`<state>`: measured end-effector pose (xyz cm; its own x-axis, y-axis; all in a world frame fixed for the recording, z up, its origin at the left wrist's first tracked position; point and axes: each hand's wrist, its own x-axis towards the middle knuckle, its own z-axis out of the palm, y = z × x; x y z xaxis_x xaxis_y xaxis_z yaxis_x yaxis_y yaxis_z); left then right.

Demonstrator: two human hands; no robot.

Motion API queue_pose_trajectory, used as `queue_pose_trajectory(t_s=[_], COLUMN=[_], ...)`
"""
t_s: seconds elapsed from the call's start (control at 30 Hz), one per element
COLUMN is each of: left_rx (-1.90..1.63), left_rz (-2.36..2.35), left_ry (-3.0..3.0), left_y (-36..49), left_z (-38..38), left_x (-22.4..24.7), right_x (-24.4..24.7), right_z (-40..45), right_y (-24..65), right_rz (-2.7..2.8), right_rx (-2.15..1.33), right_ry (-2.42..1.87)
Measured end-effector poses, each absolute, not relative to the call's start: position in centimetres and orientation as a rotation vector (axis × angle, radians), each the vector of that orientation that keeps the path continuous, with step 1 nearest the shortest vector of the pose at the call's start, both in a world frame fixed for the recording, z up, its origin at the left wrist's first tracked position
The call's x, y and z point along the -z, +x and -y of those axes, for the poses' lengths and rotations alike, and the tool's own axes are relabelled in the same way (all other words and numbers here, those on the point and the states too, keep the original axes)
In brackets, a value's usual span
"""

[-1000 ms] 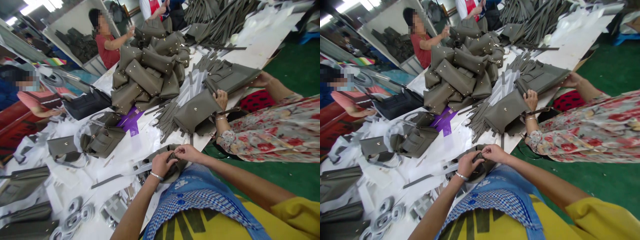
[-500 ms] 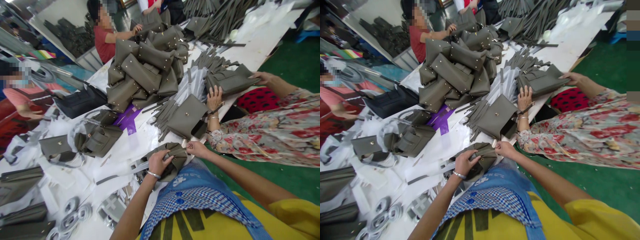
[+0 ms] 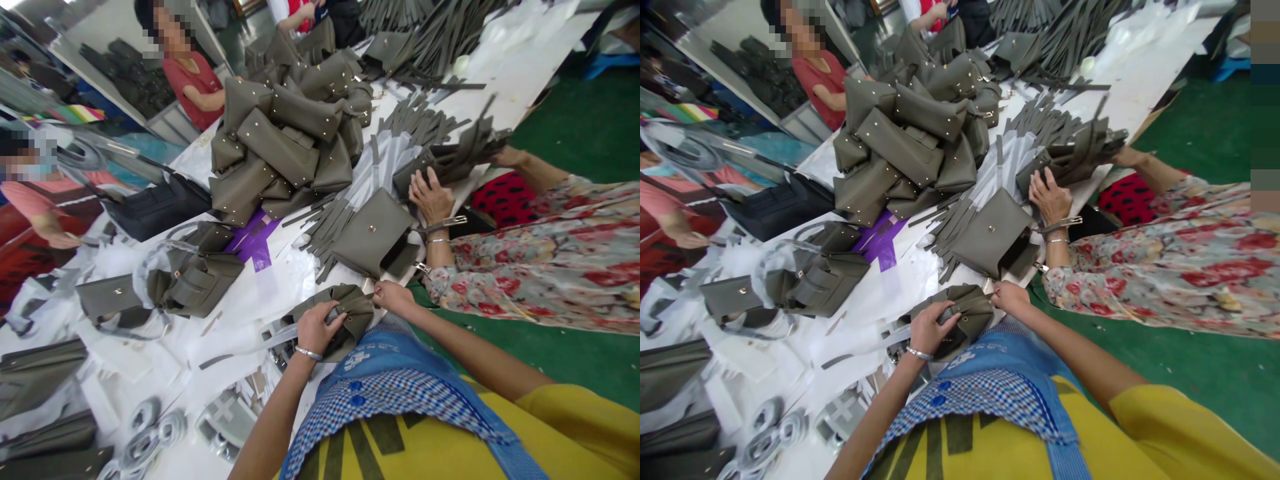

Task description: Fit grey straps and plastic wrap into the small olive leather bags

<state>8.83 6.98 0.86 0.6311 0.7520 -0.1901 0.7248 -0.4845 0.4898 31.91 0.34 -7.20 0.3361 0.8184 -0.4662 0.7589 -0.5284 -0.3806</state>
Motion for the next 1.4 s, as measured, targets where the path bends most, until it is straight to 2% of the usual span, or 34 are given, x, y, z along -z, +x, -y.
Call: queue_pose_trajectory(t_s=[0.17,0.3,0.43,0.7,0.9,1.03,1.23,1.4], left_rx=[-0.097,-0.061,0.080,0.063,-0.006,-0.030,-0.048,-0.045], left_rz=[-1.166,-1.257,-1.437,-1.258,-1.357,-1.426,-1.480,-1.486], left_ry=[2.282,2.238,2.146,1.996,1.936,1.964,1.930,1.913], left_y=[8.7,8.9,9.3,9.2,9.5,9.5,9.0,8.9], left_z=[-7.0,-6.8,-6.5,-6.7,-6.0,-5.1,-3.9,-3.2], left_x=[-1.1,-1.4,-1.5,-1.2,-0.5,-0.5,-0.8,-1.1], right_x=[4.8,2.0,1.7,3.6,3.9,4.9,7.4,8.6], right_z=[0.1,0.2,-0.2,-0.9,-0.5,-0.4,-3.9,-8.2], right_y=[31.2,29.5,28.0,27.5,26.6,27.5,29.6,28.3], right_rz=[1.577,1.787,1.775,1.330,1.274,1.341,1.503,1.719], right_rx=[-0.803,-0.555,-0.800,-1.233,-1.151,-1.268,-1.116,-1.183], right_ry=[-2.465,-2.078,-1.682,-1.562,-1.662,-1.616,-2.013,-2.206])
